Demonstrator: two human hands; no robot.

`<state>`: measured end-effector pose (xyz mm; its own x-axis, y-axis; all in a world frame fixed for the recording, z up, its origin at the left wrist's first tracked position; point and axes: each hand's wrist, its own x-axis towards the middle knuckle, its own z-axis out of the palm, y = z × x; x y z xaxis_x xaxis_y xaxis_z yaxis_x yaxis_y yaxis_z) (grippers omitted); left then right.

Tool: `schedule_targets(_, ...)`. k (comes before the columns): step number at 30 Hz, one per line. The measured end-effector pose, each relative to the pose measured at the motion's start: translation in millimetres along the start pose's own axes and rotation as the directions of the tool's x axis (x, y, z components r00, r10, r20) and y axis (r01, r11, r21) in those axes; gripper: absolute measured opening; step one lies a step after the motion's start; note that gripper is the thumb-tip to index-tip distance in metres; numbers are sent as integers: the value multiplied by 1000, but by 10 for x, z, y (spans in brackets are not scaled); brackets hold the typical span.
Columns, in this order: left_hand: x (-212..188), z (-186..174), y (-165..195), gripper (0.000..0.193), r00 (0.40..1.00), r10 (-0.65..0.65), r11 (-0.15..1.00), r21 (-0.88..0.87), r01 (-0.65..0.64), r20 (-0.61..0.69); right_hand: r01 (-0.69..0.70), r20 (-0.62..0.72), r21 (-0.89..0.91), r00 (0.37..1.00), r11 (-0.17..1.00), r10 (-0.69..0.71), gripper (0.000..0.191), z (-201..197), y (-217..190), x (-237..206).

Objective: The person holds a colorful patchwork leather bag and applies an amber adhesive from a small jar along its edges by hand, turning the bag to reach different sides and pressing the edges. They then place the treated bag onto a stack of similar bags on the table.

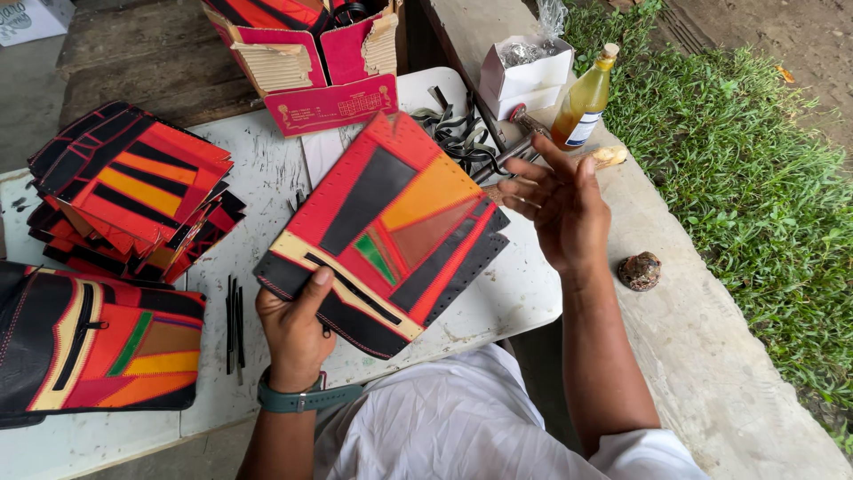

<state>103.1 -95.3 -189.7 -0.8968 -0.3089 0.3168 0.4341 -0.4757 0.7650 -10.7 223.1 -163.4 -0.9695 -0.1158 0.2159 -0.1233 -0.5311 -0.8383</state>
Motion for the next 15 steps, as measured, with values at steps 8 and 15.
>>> schedule_targets(8,52,-135,-9,26,999,33,999,-12,-34,-31,-20,311,-19,950,1000,25,83,107,132,-380)
schedule_targets(15,60,-95,40,29,995,95,995,12,-95,-1,154,131,-222,983,963,-127,84,243,414,-304)
